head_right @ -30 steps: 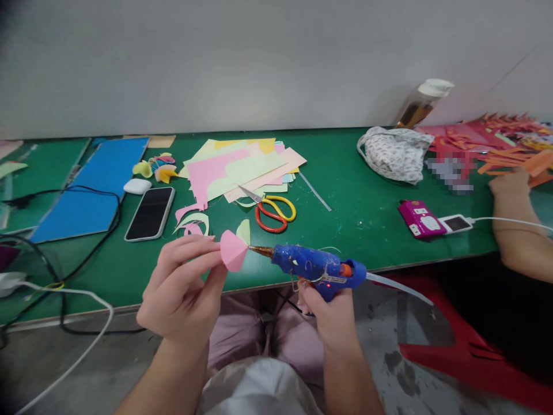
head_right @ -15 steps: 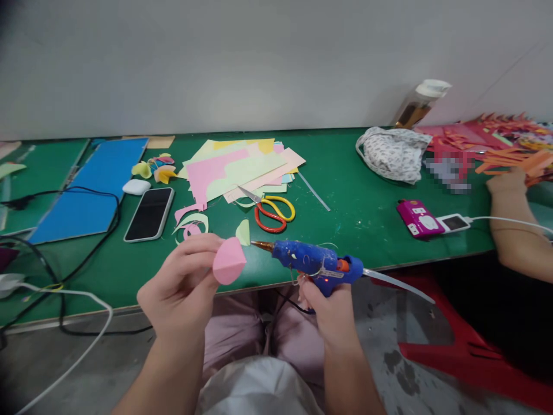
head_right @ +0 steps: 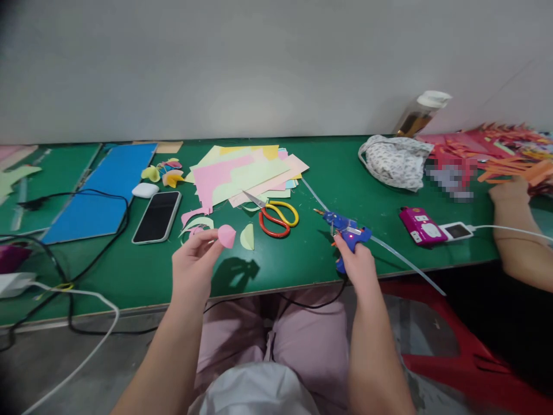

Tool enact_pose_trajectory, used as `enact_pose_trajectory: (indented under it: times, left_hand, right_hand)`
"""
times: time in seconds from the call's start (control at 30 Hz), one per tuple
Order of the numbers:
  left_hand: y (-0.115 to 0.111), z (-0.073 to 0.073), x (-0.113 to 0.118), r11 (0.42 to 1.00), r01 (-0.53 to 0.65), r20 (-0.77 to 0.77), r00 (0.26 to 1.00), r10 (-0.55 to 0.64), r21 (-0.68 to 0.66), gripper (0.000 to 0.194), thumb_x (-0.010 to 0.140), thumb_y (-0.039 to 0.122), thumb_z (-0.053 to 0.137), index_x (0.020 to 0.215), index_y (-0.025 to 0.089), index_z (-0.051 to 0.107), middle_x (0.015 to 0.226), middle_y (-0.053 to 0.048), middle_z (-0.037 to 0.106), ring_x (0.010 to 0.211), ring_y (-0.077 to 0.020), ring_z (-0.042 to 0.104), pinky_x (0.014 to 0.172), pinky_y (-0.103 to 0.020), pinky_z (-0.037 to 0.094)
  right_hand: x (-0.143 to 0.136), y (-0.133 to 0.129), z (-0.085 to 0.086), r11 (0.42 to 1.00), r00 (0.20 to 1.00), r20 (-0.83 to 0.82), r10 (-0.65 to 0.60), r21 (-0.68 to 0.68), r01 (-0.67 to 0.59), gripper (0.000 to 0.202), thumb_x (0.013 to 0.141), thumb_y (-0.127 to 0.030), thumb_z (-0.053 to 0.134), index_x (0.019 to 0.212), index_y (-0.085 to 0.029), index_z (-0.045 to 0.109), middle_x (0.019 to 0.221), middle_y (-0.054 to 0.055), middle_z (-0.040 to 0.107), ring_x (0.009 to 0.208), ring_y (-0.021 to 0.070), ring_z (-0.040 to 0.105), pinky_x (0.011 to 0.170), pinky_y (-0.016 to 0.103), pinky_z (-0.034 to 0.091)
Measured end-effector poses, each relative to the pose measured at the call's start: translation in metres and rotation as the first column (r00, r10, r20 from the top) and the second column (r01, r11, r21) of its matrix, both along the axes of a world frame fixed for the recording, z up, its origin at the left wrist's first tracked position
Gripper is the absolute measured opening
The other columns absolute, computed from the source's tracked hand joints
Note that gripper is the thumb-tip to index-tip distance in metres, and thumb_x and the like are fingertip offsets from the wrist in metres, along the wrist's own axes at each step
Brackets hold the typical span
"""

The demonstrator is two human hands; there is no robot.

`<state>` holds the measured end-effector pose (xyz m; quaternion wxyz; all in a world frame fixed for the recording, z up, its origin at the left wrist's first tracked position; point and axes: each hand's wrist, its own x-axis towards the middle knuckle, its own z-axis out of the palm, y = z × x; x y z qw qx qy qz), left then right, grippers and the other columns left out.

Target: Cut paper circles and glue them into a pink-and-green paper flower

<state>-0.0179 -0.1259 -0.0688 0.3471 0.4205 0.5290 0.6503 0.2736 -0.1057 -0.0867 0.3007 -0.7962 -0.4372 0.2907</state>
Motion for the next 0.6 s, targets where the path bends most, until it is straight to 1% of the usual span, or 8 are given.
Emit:
enact_pose_trajectory:
  times: [0.07, 0.17, 0.3, 0.4, 0.43, 0.47, 0.53, 0.6]
  left_hand:
    - [0.003, -0.009, -0.005, 0.997, -0.021, -0.007, 1.000, 0.021, -0.071, 0.014, 0.068, 0.026, 0.075, 0.078, 0.018, 0.071, 0.080, -0.002, 0.070, 0.078, -0.0146, 0.064, 0.072, -0.026, 0.051]
    - [0.004, -0.018, -0.009, 0.994, -0.029, -0.002, 1.000, 0.029, -0.103, 0.016, 0.067, 0.027, 0.075, 0.078, 0.017, 0.071, 0.079, -0.003, 0.070, 0.076, -0.0150, 0.064, 0.071, -0.026, 0.051]
    - [0.004, -0.020, -0.012, 0.993, -0.036, 0.020, 0.999, 0.038, -0.113, 0.016, 0.066, 0.027, 0.076, 0.078, 0.016, 0.071, 0.077, -0.002, 0.070, 0.074, -0.0141, 0.063, 0.069, -0.025, 0.050]
    - [0.005, -0.019, -0.014, 0.992, -0.056, 0.041, 0.997, 0.061, -0.109, 0.018, 0.065, 0.028, 0.076, 0.077, 0.016, 0.070, 0.076, -0.002, 0.070, 0.071, -0.0131, 0.062, 0.067, -0.024, 0.050]
    - [0.006, -0.019, -0.015, 0.992, -0.062, 0.047, 0.997, 0.067, -0.108, 0.018, 0.065, 0.028, 0.076, 0.077, 0.016, 0.070, 0.076, -0.002, 0.070, 0.070, -0.0128, 0.062, 0.066, -0.024, 0.050]
    - [0.007, -0.019, -0.015, 0.992, -0.066, 0.052, 0.996, 0.072, -0.107, 0.018, 0.065, 0.028, 0.076, 0.077, 0.016, 0.070, 0.075, -0.002, 0.069, 0.070, -0.0126, 0.062, 0.066, -0.024, 0.050]
    - [0.008, -0.018, -0.014, 0.992, -0.070, 0.060, 0.995, 0.076, -0.104, 0.018, 0.064, 0.028, 0.076, 0.077, 0.016, 0.070, 0.075, -0.002, 0.069, 0.070, -0.0129, 0.062, 0.066, -0.024, 0.050]
    - [0.009, -0.018, -0.012, 0.993, -0.067, 0.066, 0.995, 0.074, -0.102, 0.019, 0.064, 0.028, 0.076, 0.077, 0.016, 0.070, 0.075, -0.002, 0.069, 0.070, -0.0135, 0.062, 0.066, -0.025, 0.050]
  right_hand:
    - [0.009, 0.016, 0.002, 1.000, 0.994, 0.111, 0.011, -0.029, -0.007, 0.052, 0.073, -0.064, 0.052, 0.071, -0.015, 0.069, 0.069, 0.013, 0.067, 0.072, 0.0285, 0.063, 0.070, 0.039, 0.045]
    - [0.013, 0.033, 0.005, 0.995, 0.973, 0.225, 0.051, -0.090, -0.031, 0.056, 0.073, -0.067, 0.049, 0.064, -0.016, 0.069, 0.071, 0.015, 0.067, 0.075, 0.0310, 0.062, 0.071, 0.041, 0.042]
    - [0.014, 0.035, 0.014, 0.992, 0.938, 0.339, 0.068, -0.123, -0.028, 0.052, 0.072, -0.066, 0.052, 0.063, -0.017, 0.067, 0.075, 0.016, 0.068, 0.075, 0.0313, 0.061, 0.067, 0.039, 0.039]
    - [-0.002, 0.019, 0.020, 0.998, 0.910, 0.413, -0.031, -0.040, 0.052, 0.045, 0.079, -0.060, 0.049, 0.079, -0.019, 0.068, 0.083, 0.013, 0.069, 0.074, 0.0280, 0.060, 0.064, 0.036, 0.038]
    - [-0.014, 0.012, 0.021, 0.993, 0.899, 0.423, -0.113, 0.083, 0.085, 0.040, 0.081, -0.055, 0.049, 0.081, -0.019, 0.067, 0.079, 0.011, 0.069, 0.070, 0.0253, 0.059, 0.062, 0.034, 0.038]
    - [-0.029, 0.005, 0.020, 0.981, 0.906, 0.408, -0.113, 0.191, 0.036, 0.036, 0.084, -0.051, 0.049, 0.081, -0.020, 0.067, 0.074, 0.008, 0.068, 0.067, 0.0226, 0.059, 0.062, 0.032, 0.039]
    - [-0.070, -0.006, 0.014, 0.927, 0.917, 0.371, 0.150, 0.270, -0.261, 0.032, 0.086, -0.047, 0.051, 0.079, -0.019, 0.066, 0.070, 0.006, 0.066, 0.064, 0.0194, 0.058, 0.063, 0.029, 0.041]
    - [-0.113, -0.011, 0.006, 0.816, 0.825, 0.382, 0.417, 0.243, -0.525, 0.029, 0.086, -0.045, 0.055, 0.090, -0.019, 0.067, 0.083, 0.006, 0.068, 0.072, 0.0189, 0.061, 0.066, 0.028, 0.042]
